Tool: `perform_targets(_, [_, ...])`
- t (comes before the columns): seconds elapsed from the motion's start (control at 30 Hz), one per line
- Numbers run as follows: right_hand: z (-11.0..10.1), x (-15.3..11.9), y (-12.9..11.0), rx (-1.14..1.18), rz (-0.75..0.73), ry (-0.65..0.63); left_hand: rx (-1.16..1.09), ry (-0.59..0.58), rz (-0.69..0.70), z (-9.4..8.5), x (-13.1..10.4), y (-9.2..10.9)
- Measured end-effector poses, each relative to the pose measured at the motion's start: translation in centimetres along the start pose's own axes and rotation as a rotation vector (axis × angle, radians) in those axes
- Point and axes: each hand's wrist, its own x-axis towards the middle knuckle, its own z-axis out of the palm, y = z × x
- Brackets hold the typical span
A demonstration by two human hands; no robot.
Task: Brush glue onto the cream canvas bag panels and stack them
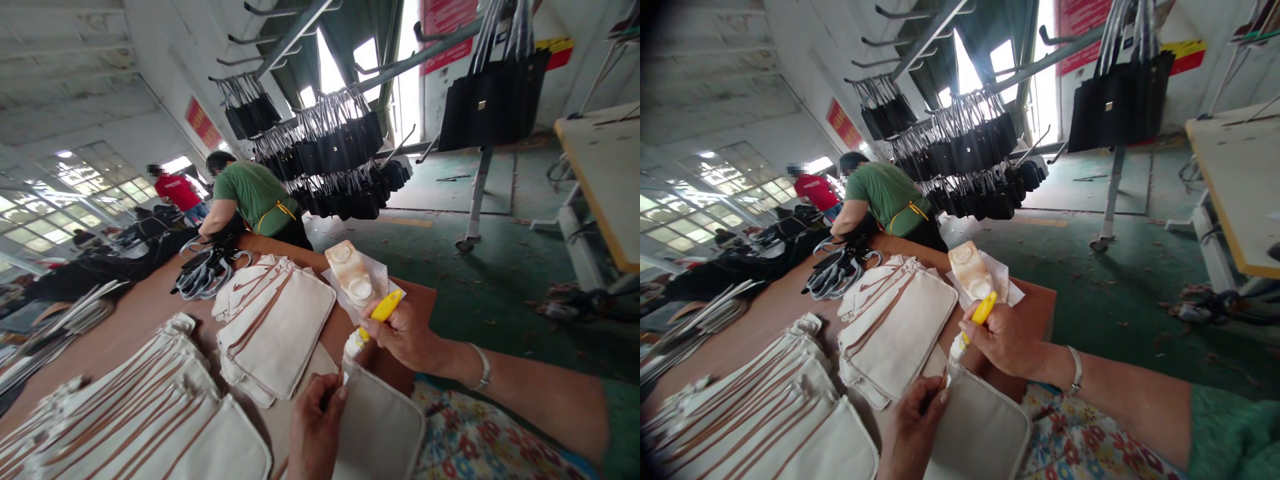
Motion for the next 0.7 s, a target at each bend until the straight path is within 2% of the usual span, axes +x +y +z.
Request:
perform_targets(0.13, [0.0, -0.6, -0.9, -0.013, -0.053, -0.03, -0.018, 0.008, -0.035, 0.5, 0.1, -0.2])
perform_targets(0.23, [0.0, -0.8, -0.4, -0.025, -0.035, -0.03, 0.043, 0.029, 0.025, 0.9, -0.2, -0.3])
perform_targets(0.33, [-1.1, -0.3, 0.0, -0.047, 0.024, 0.05, 0.173, 0.104, 0.2, 1.3, -1.1, -0.6])
perform_targets(0.47, [-2.7, 0.6, -0.3, 0.029, 0.167, 0.073, 0.403, 0.194, 0.549, 2.0, -2.2, -1.1])
perform_targets(0.57, [-2.6, 0.9, -0.3, 0.171, 0.259, -0.015, 0.558, 0.206, 0.742, 2.3, -2.5, -1.0])
perform_targets(0.7, [-2.3, 0.9, -0.5, 0.29, 0.37, -0.266, 0.624, 0.176, 0.826, 2.3, -2.5, -0.7])
